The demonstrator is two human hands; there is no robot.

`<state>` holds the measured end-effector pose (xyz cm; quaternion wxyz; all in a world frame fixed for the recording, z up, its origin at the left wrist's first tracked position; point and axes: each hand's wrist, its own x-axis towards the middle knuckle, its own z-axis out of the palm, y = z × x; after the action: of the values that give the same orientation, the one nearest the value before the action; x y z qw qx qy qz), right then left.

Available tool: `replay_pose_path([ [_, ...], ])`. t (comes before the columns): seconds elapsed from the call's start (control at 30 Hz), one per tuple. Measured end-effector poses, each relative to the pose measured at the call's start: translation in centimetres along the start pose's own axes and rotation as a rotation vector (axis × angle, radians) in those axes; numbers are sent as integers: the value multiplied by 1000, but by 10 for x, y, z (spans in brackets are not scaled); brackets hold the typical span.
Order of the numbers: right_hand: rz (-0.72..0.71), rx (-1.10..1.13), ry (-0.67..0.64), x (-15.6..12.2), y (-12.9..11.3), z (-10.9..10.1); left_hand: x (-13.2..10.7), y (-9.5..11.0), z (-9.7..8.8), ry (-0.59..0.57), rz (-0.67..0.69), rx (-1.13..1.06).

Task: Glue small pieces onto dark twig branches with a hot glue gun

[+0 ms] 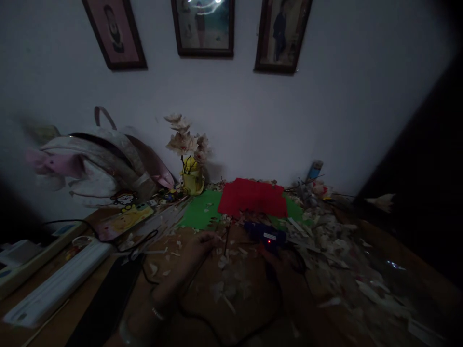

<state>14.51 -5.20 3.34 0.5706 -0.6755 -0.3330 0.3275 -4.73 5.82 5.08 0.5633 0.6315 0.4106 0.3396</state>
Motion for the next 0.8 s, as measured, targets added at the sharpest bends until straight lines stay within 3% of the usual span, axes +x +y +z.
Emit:
replay_pose_path([
  [0.17,73,-57,29,-7,-2,1,1,0,7,41,-34,-31],
  [0.37,5,-122,-7,-7,8,1,2,-3,10,-3,-64,-113],
  [0.67,-41,-127,1,-9,-3,0,1,-2,13,-29,-62,-138],
  [0.8,14,-174,17,-5,7,0,1,-5,14,-18,-57,-117],
])
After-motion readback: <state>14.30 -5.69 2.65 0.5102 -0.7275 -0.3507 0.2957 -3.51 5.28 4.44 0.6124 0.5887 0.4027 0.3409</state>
